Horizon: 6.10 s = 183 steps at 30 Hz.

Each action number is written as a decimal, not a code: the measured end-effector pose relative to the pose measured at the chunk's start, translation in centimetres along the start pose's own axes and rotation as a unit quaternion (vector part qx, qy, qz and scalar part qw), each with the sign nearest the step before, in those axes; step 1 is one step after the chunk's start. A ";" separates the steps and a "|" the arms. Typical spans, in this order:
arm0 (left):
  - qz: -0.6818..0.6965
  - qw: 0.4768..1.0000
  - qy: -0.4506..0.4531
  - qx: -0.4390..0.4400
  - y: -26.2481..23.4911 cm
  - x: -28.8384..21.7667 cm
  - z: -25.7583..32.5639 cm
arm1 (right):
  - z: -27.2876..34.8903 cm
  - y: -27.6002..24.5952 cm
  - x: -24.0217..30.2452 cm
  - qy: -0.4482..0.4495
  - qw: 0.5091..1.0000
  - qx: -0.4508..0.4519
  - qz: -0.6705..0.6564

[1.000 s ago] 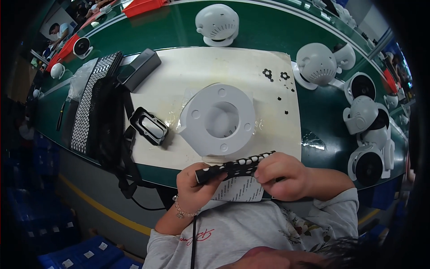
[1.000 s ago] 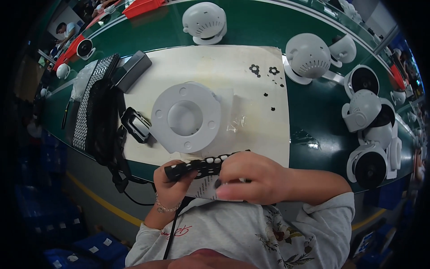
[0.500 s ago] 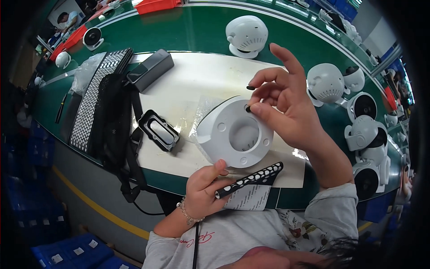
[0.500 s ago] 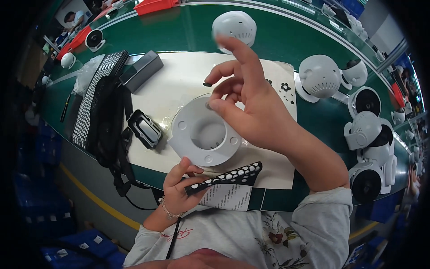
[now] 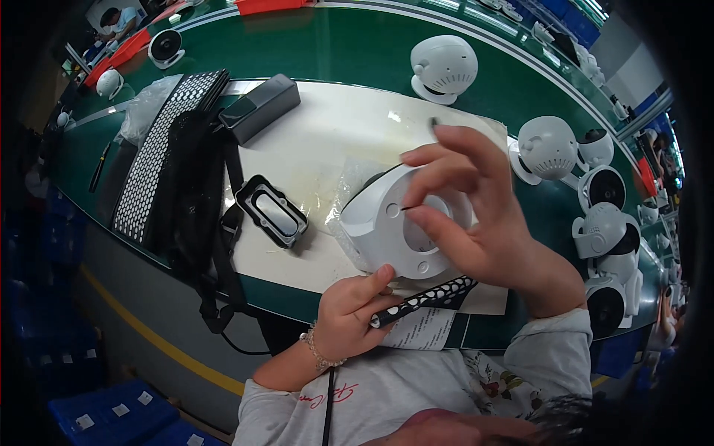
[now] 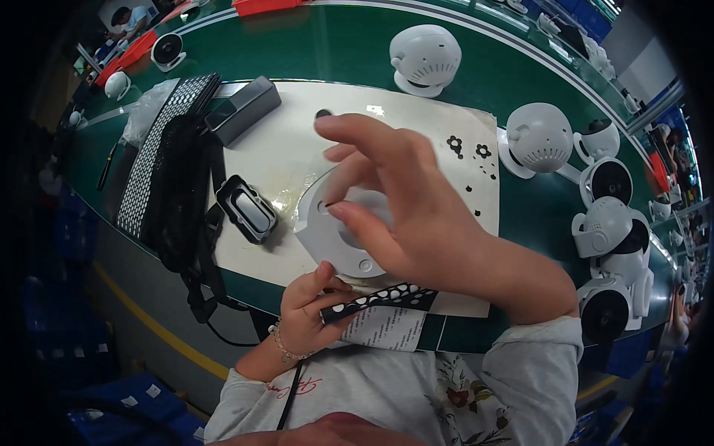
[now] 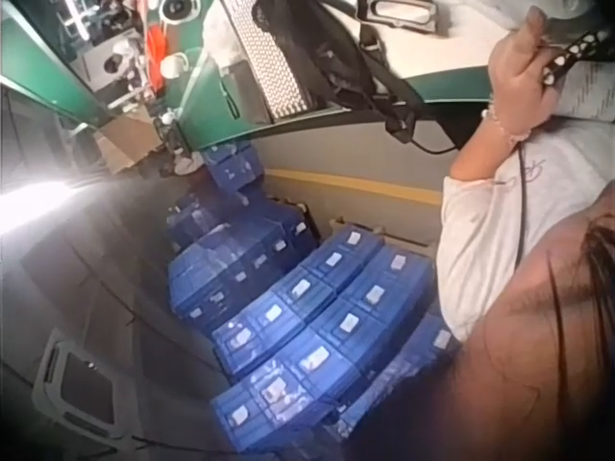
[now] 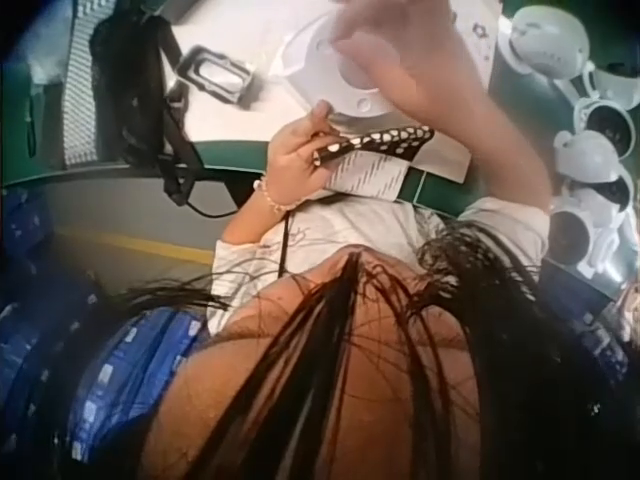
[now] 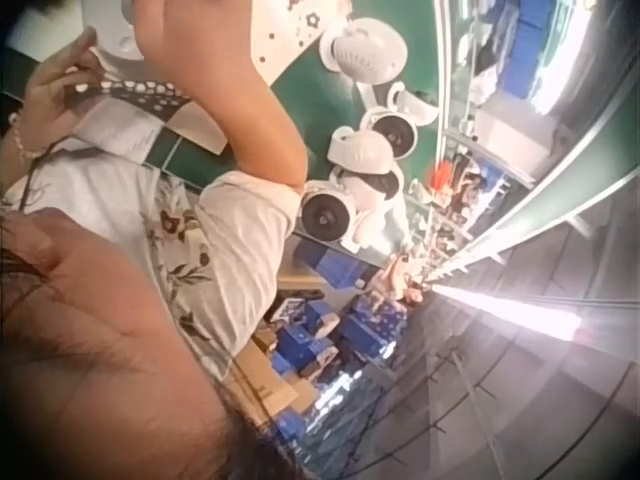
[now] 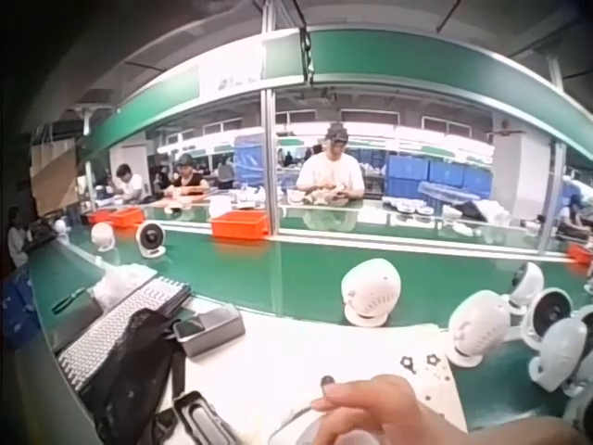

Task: Manually assemble components into plastic security camera housings by placing small rubber or plastic parts into pre-molded slots.

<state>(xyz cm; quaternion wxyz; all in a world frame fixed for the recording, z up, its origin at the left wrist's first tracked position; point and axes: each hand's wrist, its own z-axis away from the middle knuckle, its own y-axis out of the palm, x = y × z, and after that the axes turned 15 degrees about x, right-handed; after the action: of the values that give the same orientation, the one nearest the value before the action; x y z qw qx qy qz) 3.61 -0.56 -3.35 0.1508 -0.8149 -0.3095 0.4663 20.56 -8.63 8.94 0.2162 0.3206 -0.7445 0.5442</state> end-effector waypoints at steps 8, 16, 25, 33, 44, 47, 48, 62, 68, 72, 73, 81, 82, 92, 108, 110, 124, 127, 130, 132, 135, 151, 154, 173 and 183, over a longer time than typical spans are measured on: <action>0.001 1.000 0.000 -0.001 -0.1 -0.1 -0.1 | 0.2 0.6 -0.1 0.030 0.995 0.043 0.082; 0.012 1.000 -0.002 -0.013 0.0 0.0 -0.3 | 0.6 0.3 1.6 -0.029 0.930 0.040 0.364; 0.018 1.000 0.005 -0.021 0.2 0.0 -0.3 | 4.5 1.8 0.6 0.058 0.995 -0.053 0.066; 0.019 0.999 0.040 -0.004 0.0 0.5 -0.4 | 5.4 3.8 0.1 0.123 0.991 -0.052 -0.003; 0.048 0.998 -0.016 -0.041 0.5 0.0 -0.5 | 8.0 4.7 -0.4 0.069 0.946 -0.047 0.314; 0.025 0.999 -0.003 -0.044 0.5 0.1 -0.4 | 7.0 4.5 1.0 0.069 0.966 -0.064 0.239; 0.011 0.999 0.007 -0.047 0.5 0.2 -0.4 | 6.7 4.5 1.4 0.054 0.977 -0.054 0.200; -0.043 0.999 0.020 -0.009 0.2 0.3 -0.2 | 6.9 2.0 -1.3 0.127 0.969 -0.156 0.145; -0.026 1.000 -0.005 0.015 0.3 0.5 0.0 | 7.8 2.6 -2.2 0.125 0.978 -0.141 0.095; -0.016 1.000 0.001 0.000 0.4 0.3 -0.1 | 9.2 2.8 -2.2 0.076 0.894 -0.102 0.430; -0.017 1.000 0.005 -0.005 0.4 0.2 -0.2 | 9.4 2.9 -2.2 0.064 0.864 -0.095 0.490; 0.023 0.999 0.024 -0.040 0.5 0.3 -0.1 | 7.0 1.9 -2.5 0.255 0.849 -0.046 -0.461; 0.031 0.998 0.034 -0.051 0.5 0.4 0.0 | 6.7 1.4 -2.3 0.233 0.861 -0.063 -0.448; 0.027 0.999 0.026 0.017 -0.5 0.1 0.6 | -1.4 -5.3 -17.6 0.226 0.845 -0.170 0.453; 0.053 0.998 0.000 0.030 -0.8 0.3 0.7 | 8.0 -10.2 -25.6 0.508 0.803 -0.215 0.224; 0.059 0.998 -0.008 0.020 -0.7 0.2 0.8 | 10.6 -10.5 -25.9 0.576 0.737 -0.227 0.270; 0.040 0.999 -0.026 0.003 -0.5 -0.6 -0.4 | 15.8 -13.0 -22.3 0.288 0.771 -0.297 0.484; 0.039 0.999 -0.022 0.001 -0.3 -0.5 -0.4 | 13.0 -12.2 -16.3 0.249 0.816 -0.366 0.371; 0.043 0.999 -0.017 -0.001 -0.4 -0.6 -0.3 | 10.1 -10.2 -9.8 0.209 0.883 -0.407 0.101; 0.046 0.999 -0.001 0.012 -0.6 -0.8 -0.3 | 7.3 -7.4 -5.9 0.103 0.905 -0.390 -0.139; 0.059 0.998 -0.003 0.012 -0.7 -0.7 -0.2 | 5.0 -2.9 -2.9 0.051 0.920 -0.252 -0.295; 0.331 0.913 -0.205 -0.121 -0.2 -3.0 -0.6 | 10.4 3.5 -2.3 -0.081 0.996 -0.037 -0.001; 0.364 0.898 -0.201 -0.141 -0.2 -3.7 -1.4 | 10.4 3.6 -2.1 -0.053 0.997 -0.031 0.045; 0.166 0.965 -0.202 -0.032 -0.3 -3.0 -0.6 | 10.0 1.9 -1.4 -0.130 0.962 -0.023 0.237; 0.167 0.970 -0.177 -0.003 -0.2 -3.3 -0.9 | 9.4 4.0 -1.7 -0.112 0.989 -0.032 0.089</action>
<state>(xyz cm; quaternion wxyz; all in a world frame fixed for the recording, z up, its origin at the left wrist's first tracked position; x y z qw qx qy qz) 3.09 -2.47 -0.52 0.0111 -0.7598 -0.1920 0.6211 19.19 -16.30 2.17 0.0928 0.3049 -0.8068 0.4975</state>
